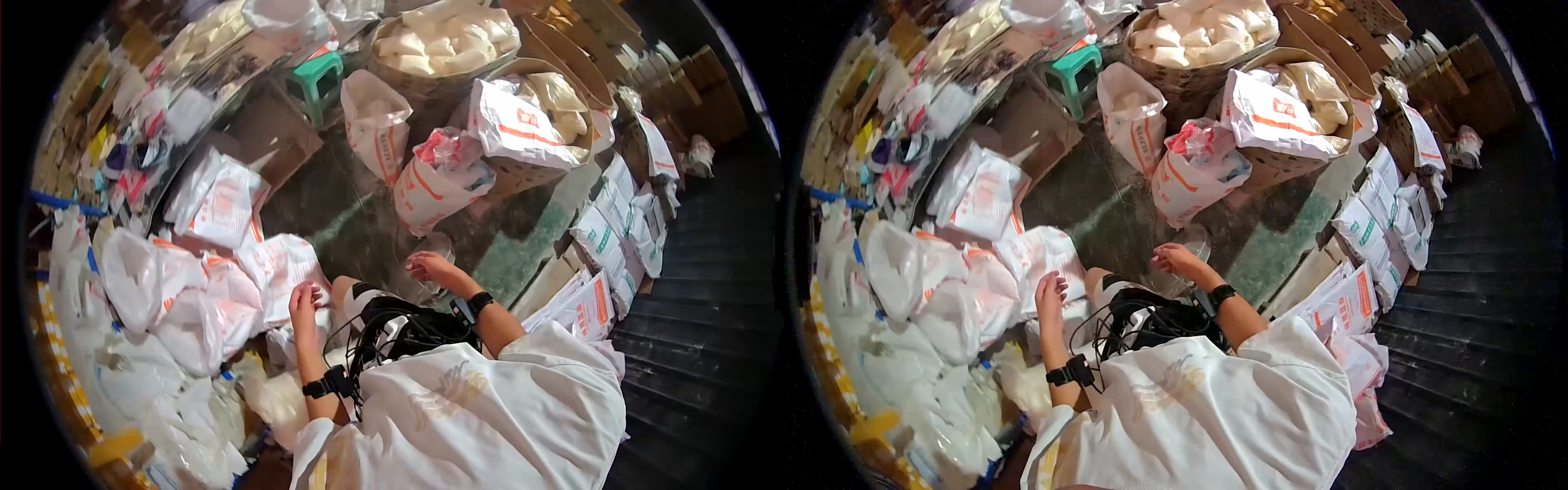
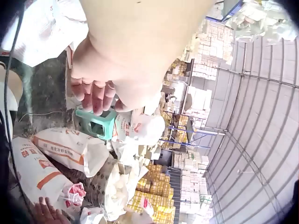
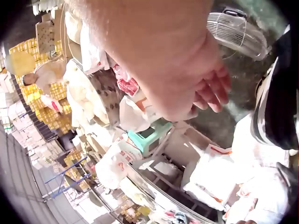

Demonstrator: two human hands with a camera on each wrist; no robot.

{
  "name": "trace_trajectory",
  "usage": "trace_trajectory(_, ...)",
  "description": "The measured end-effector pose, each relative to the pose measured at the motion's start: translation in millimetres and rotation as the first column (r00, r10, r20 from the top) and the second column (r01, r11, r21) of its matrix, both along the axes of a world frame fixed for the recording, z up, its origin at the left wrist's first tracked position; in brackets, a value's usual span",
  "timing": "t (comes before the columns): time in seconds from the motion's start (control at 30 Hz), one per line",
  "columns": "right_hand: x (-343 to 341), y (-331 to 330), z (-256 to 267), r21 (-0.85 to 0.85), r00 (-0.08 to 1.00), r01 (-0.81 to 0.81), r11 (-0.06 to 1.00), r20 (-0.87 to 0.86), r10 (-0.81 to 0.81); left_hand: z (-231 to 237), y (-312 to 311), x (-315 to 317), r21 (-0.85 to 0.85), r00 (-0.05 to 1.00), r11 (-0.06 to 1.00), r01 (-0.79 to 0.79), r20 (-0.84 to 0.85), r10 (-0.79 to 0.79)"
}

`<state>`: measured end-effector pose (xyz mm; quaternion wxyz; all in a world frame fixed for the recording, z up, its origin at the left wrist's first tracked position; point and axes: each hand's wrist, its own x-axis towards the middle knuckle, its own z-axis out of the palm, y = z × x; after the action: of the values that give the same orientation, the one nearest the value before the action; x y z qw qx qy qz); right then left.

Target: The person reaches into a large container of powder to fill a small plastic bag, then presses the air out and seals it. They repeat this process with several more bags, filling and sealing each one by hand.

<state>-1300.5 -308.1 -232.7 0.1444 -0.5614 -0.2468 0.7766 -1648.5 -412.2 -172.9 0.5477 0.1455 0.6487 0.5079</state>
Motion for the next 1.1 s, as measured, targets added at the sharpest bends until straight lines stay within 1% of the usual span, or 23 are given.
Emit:
trace_trajectory(0.13,-15,50,-2,0.061,0.999,0.047,0.997,-0.003,-0.047,-22,22,-51,-0.033,0.997,0.997,-0.067,0.046,0.069)
trace_trajectory(0.2,-23,84,-4,0.065,0.998,0.058,0.996,-0.023,-0.056,-44,38,-83,-0.079,0.989,0.989,-0.122,0.069,0.128)
trace_trajectory(0.23,-25,103,-21,0.076,0.992,0.099,0.992,-0.083,-0.092,-50,52,-93,-0.089,0.985,0.985,-0.146,0.077,0.153)
trace_trajectory(0.27,-30,123,-25,0.072,0.989,0.121,0.99,-0.09,-0.114,-55,66,-102,-0.105,0.98,0.98,-0.171,0.084,0.18)
trace_trajectory(0.33,-42,169,-34,0.063,0.98,0.169,0.984,-0.113,-0.161,-67,105,-118,-0.128,0.984,0.983,-0.131,0.102,0.144)
trace_trajectory(0.4,-51,226,-36,0.003,0.968,0.217,0.976,-0.132,-0.215,-74,159,-128,-0.245,0.985,0.964,-0.108,0.102,0.137)
trace_trajectory(0.47,-52,276,-29,0.028,0.941,0.319,0.947,-0.131,-0.313,-75,204,-137,-0.259,0.985,0.962,-0.085,0.123,0.12)
trace_trajectory(0.5,-51,304,-24,0.083,0.939,0.329,0.941,-0.135,-0.317,-61,244,-135,-0.252,0.987,0.964,-0.082,0.11,0.113)
trace_trajectory(0.53,-47,335,-19,0.144,0.936,0.342,0.929,-0.138,-0.323,-52,286,-135,-0.239,0.99,0.968,-0.074,0.102,0.101)
trace_trajectory(0.57,-41,363,-14,0.203,0.935,0.35,0.914,-0.135,-0.328,-53,321,-137,-0.18,0.998,0.983,-0.025,0.047,0.034)
trace_trajectory(0.63,-31,423,2,0.345,0.933,0.357,0.868,-0.076,-0.353,-30,389,-136,-0.07,0.994,0.992,0.103,0.051,-0.1)
trace_trajectory(0.67,-25,457,15,0.395,0.938,0.3,0.868,0.044,-0.344,-18,419,-135,-0.067,0.993,0.991,0.117,0.012,-0.116)
trace_trajectory(0.7,-17,493,1,0.396,0.919,0.381,0.836,-0.068,-0.387,-6,449,-132,-0.058,0.991,0.99,0.127,-0.028,-0.129)
trace_trajectory(0.73,-11,524,12,0.399,0.889,0.423,0.813,-0.012,-0.457,0,477,-131,-0.05,0.988,0.99,0.135,-0.067,-0.138)
trace_trajectory(0.77,-8,557,26,0.471,0.872,0.399,0.787,0.071,-0.485,1,503,-132,-0.028,0.985,0.987,0.156,-0.064,-0.158)
trace_trajectory(0.8,-3,583,32,0.463,0.846,0.454,0.761,0.044,-0.532,1,525,-134,-0.013,0.982,0.983,0.181,-0.061,-0.181)
trace_trajectory(0.83,6,608,30,0.5,0.839,0.4,0.768,0.139,-0.527,0,544,-137,-0.002,0.976,0.977,0.212,-0.059,-0.212)
trace_trajectory(0.87,12,629,34,0.481,0.828,0.428,0.765,0.132,-0.546,-4,561,-140,-0.004,0.971,0.971,0.239,-0.03,-0.239)
trace_trajectory(0.9,23,649,18,0.47,0.826,0.47,0.747,0.063,-0.56,-12,582,-141,0.0,0.963,0.963,0.271,0.0,-0.271)
trace_trajectory(0.93,16,662,46,0.429,0.801,0.497,0.755,0.109,-0.589,-18,605,-145,0.014,0.952,0.952,0.306,0.03,-0.306)
trace_trajectory(0.97,32,688,22,0.413,0.786,0.548,0.727,0.043,-0.617,-26,627,-148,-0.055,0.937,0.936,0.348,0.031,-0.347)
trace_trajectory(1.0,48,706,-5,0.386,0.776,0.585,0.713,-0.013,-0.63,-29,640,-151,-0.058,0.931,0.929,0.365,0.018,-0.365)
trace_trajectory(1.1,42,760,28,0.249,0.705,0.692,0.677,-0.035,-0.708,-30,682,-171,-0.057,0.932,0.93,0.362,-0.013,-0.363)
